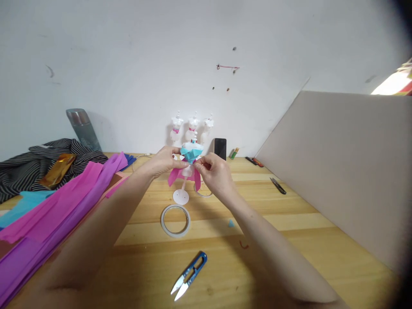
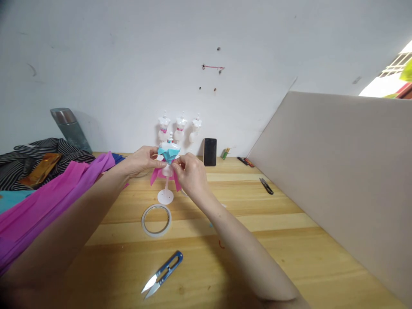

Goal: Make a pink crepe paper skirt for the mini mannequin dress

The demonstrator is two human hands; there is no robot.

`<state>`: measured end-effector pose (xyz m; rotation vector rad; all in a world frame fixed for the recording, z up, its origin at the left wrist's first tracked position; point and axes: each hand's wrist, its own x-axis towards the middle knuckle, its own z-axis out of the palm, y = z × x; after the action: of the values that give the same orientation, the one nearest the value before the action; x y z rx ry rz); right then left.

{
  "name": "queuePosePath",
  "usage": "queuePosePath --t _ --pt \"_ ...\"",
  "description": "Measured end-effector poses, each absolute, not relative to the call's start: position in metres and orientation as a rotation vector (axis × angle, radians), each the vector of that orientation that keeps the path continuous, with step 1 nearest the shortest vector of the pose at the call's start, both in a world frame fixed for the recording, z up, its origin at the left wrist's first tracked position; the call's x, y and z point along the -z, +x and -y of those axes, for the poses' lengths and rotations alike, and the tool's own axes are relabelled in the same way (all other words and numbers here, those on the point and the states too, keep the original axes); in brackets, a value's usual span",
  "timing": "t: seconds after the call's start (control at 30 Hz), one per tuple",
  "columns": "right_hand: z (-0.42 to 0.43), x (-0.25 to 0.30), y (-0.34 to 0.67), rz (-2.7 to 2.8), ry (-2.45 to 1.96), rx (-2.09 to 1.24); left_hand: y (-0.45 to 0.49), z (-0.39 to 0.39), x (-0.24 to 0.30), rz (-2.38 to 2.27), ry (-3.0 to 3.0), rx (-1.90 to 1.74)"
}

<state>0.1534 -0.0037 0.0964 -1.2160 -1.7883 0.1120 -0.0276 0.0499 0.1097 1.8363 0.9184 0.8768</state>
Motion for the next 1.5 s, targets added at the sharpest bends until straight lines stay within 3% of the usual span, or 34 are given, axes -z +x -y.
queuePosePath --t 0.87,1.3,1.5 --pt "-0.005 -0.088 0.151 1.619 -1.322 -0.023 -0.025 -0.055 -0.100 -0.886 1.753 -1.027" --pt "-0.019 -0.089 0.160 1.285 -1.166 -0.782 -0.025 -0.055 -0.102 -0.882 1.722 -1.008" --pt "-0.011 -0.086 0.170 1.187 -1.063 -0.764 -0.026 -0.053 -0.102 -0.913 1.698 -1.004"
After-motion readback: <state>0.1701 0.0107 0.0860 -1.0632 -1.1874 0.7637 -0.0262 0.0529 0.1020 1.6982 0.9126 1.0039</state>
